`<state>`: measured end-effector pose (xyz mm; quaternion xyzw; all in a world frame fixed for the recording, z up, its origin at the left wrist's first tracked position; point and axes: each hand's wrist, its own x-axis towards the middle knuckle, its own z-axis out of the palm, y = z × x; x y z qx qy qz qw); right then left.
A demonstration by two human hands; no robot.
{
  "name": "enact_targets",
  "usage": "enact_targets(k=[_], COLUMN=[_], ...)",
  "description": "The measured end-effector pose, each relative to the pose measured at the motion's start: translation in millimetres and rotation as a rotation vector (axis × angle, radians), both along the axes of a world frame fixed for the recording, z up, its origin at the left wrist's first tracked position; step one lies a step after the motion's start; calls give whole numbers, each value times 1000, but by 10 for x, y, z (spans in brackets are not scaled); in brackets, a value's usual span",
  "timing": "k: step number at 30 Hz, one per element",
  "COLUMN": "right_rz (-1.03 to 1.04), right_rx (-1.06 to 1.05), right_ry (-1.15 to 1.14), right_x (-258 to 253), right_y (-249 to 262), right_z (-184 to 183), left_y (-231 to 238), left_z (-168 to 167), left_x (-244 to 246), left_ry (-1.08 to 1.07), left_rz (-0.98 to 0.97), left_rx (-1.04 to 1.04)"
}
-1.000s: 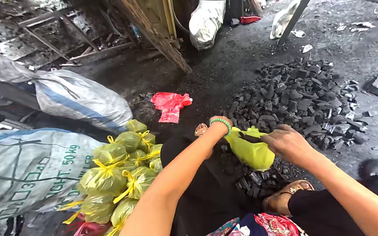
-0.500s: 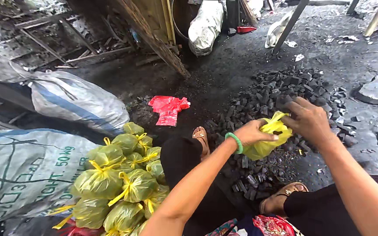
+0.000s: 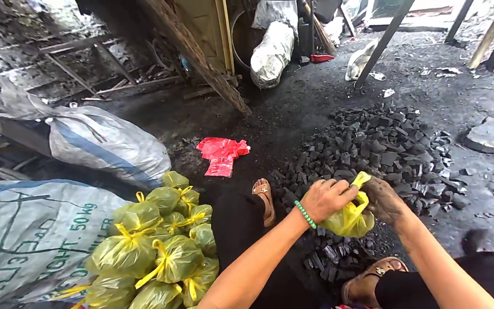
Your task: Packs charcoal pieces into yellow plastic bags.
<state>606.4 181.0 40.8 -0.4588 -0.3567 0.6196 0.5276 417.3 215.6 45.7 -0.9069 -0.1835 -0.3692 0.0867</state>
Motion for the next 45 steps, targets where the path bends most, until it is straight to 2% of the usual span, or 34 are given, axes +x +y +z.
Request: enact_targets(k=[1, 2, 5, 7, 10, 12, 14, 16, 18, 20, 22, 24, 26, 29, 31, 34, 37, 40, 43, 45], right_rz=[78, 162, 375, 371, 28, -252, -432, -455, -392, -360, -396, -456, -478, -408, -284, -176, -107, -124, -144, -160], right_rx=[56, 106, 199, 267, 533, 620, 612, 638, 625, 587, 591, 597, 704, 1055, 1155, 1178, 1016, 942, 856, 757], right_ry=[14, -36, -488, -728, -972, -1105, -1155, -1039, -798, -640, -632, -655, -769, -1214, -1376, -1449, -1481, -1498, -1486, -1452], right_x=[73, 144, 197, 118, -51, -212, -323, -278, -136, -50, -77, -133, -131, -65, -4, 206, 485, 564, 568, 539], right_y=[4, 19, -39, -128, -278, -336, -364, -365, -363, -390, -399, -355, -268, -99, -24, 86, 111, 139, 65, -54], right_z=[-53, -81, -14, 2, -89, -165, -166, -192, -274, -295, -253, -212, -224, -221, -195, -234, -361, -493, -667, -723], left_y=[-31, -66, -108, -137, -240, -297, -338, -370, -352, -329, -345, -370, -376, -476, -646, -777, -933, -1009, -997, -948], left_z=[19, 75, 401, 355, 317, 392, 412, 384, 358, 370, 397, 374, 353, 555, 639, 647, 542, 459, 272, 138], left_x=[-11, -20, -14, 25, 122, 197, 245, 237, 205, 191, 193, 175, 117, 94, 117, 59, -109, -146, -184, -224], left_ry=[42, 102, 242, 51, -297, -550, -798, -962, -1027, -1005, -903, -723, -358, 257, 436, 513, 359, 204, -43, -411], left_rz=[30, 73, 131, 93, 23, -1, -57, -115, -142, -145, -127, -106, -18, 209, 280, 266, 160, 94, 90, 107], left_rx=[-56, -198, -1021, -1465, -1926, -2107, -2216, -2236, -2191, -2139, -2091, -1965, -1625, -1095, -975, -1093, -1214, -1309, -1546, -1860])
